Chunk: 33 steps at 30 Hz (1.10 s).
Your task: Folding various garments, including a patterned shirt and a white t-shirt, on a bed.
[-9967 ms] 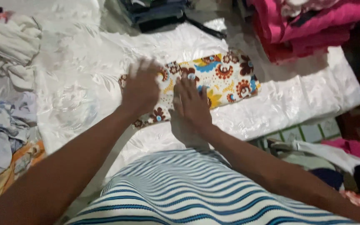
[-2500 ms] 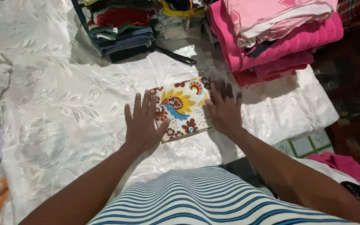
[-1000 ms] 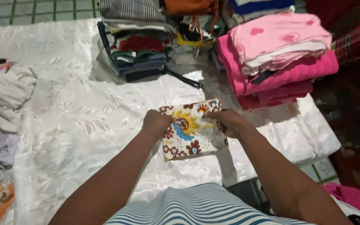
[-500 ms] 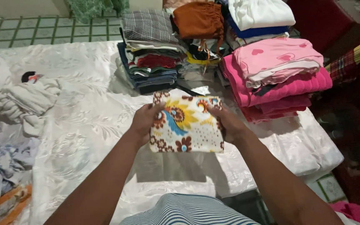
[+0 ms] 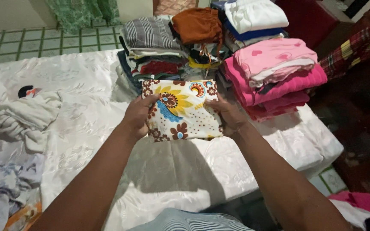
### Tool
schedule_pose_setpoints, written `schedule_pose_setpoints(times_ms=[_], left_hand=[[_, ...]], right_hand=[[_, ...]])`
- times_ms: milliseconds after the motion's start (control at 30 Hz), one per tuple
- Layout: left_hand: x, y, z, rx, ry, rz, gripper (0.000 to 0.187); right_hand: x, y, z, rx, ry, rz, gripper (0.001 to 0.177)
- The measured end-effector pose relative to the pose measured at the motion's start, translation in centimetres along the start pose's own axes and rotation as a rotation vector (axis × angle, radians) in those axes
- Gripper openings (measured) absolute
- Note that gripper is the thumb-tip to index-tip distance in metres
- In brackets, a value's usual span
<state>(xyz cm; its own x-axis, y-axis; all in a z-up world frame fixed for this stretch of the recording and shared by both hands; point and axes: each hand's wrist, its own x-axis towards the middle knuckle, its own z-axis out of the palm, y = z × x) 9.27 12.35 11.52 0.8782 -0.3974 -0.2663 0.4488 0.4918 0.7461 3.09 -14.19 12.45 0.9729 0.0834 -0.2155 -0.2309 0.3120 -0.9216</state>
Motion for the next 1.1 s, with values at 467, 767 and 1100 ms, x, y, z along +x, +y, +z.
schedule_pose_setpoints(times_ms=[467,767,1100], left_hand=[[16.6,10.0,-4.2,0.464,0.201,0.302,0.024],[27.7,18.8,-6.0,0.201,0.039,0.291,0.026],[30.1,14.5,-10.5,0.135,0.223,0.159,0.039]], right_hand=[[17.3,-10.9,1.3,-0.206,-0.157,-0.125,0.067],[33.9,-13.7,1.8,-0.472,-0.178,-0.221,0.061],[39.7,-8.0,-2.3,-0.499,-0.216,-0.198,0.040]])
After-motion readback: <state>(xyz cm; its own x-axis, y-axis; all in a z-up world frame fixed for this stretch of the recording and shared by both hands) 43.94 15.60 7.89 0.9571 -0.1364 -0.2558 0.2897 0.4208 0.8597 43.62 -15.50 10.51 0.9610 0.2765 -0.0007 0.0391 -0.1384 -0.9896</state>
